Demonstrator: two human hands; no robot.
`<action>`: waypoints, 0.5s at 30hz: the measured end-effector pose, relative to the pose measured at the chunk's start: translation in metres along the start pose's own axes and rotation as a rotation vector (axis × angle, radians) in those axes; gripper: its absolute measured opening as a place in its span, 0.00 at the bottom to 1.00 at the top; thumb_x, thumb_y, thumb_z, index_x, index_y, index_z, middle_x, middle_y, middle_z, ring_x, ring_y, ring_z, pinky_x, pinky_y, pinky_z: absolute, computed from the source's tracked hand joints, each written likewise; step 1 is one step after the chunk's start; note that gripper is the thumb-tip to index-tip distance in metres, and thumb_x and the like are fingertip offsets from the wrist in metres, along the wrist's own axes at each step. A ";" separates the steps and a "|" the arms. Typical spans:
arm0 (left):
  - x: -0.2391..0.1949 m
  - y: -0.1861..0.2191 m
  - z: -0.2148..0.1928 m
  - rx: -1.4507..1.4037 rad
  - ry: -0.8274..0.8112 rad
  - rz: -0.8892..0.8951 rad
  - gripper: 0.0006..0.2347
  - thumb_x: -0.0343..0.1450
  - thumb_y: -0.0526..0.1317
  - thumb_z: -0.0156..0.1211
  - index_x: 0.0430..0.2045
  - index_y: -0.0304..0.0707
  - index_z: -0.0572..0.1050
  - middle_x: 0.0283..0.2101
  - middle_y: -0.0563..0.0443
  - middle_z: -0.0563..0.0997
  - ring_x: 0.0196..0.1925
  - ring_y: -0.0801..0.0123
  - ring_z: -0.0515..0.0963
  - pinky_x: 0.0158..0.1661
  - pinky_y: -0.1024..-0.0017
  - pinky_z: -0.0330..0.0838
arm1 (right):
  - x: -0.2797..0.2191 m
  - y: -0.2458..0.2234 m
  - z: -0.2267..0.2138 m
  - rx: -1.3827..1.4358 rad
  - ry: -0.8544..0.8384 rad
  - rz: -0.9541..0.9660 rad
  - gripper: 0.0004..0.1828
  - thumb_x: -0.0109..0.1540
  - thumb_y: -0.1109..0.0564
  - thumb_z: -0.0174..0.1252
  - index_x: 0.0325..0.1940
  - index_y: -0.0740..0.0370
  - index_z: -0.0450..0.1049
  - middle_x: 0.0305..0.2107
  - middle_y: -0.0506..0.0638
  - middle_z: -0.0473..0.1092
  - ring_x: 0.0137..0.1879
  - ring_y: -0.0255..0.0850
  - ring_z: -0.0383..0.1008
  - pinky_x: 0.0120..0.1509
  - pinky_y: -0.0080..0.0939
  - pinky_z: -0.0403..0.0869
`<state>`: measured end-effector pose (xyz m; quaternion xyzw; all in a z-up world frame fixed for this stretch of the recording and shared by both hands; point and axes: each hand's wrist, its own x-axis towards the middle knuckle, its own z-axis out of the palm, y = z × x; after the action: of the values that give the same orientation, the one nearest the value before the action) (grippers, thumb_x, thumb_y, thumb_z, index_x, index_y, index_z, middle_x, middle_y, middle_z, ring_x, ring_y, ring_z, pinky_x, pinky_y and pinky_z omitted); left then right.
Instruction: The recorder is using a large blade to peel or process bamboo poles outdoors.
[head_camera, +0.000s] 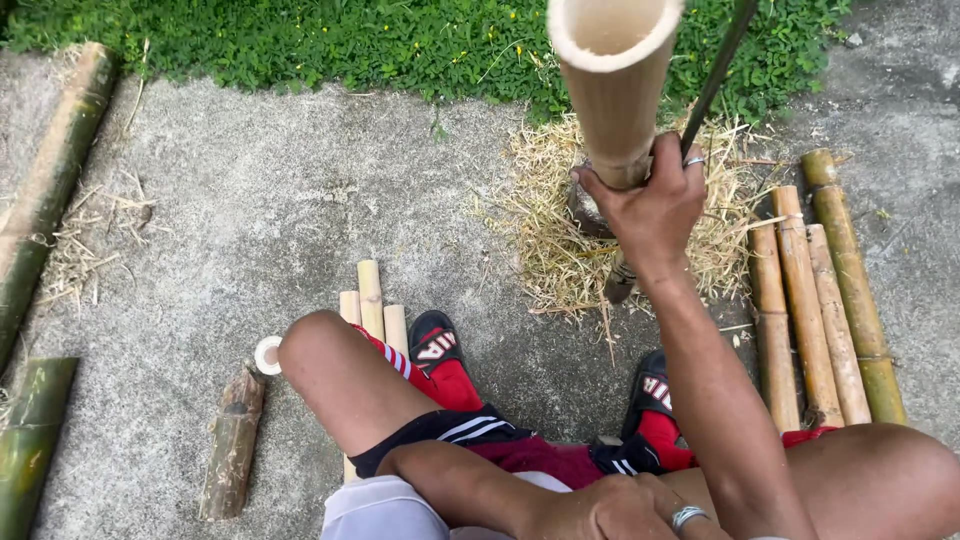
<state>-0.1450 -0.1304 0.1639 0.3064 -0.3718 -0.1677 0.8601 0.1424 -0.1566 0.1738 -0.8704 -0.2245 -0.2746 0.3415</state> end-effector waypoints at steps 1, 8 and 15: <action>0.007 0.021 -0.001 0.000 0.006 -0.010 0.10 0.80 0.44 0.57 0.43 0.36 0.79 0.49 0.52 0.77 0.51 0.69 0.77 0.58 0.73 0.67 | -0.002 -0.004 0.004 0.007 -0.001 0.010 0.35 0.53 0.42 0.83 0.47 0.66 0.71 0.36 0.58 0.74 0.37 0.44 0.79 0.37 0.43 0.82; 0.025 0.143 -0.025 0.602 -0.133 -0.076 0.12 0.79 0.46 0.58 0.47 0.35 0.73 0.50 0.49 0.75 0.49 0.65 0.78 0.49 0.76 0.73 | -0.003 -0.022 0.021 0.011 -0.083 0.009 0.35 0.50 0.42 0.82 0.44 0.66 0.71 0.34 0.54 0.71 0.34 0.41 0.74 0.31 0.41 0.79; 0.073 0.207 -0.093 1.244 0.933 0.741 0.32 0.63 0.46 0.79 0.55 0.44 0.60 0.50 0.56 0.68 0.48 0.76 0.70 0.48 0.74 0.69 | -0.019 -0.030 0.020 0.027 -0.226 0.002 0.35 0.49 0.43 0.81 0.47 0.65 0.70 0.35 0.57 0.70 0.35 0.44 0.75 0.31 0.43 0.80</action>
<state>-0.0147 0.0262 0.2877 0.6183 -0.0806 0.5011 0.6000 0.1175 -0.1256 0.1639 -0.8914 -0.2642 -0.1710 0.3260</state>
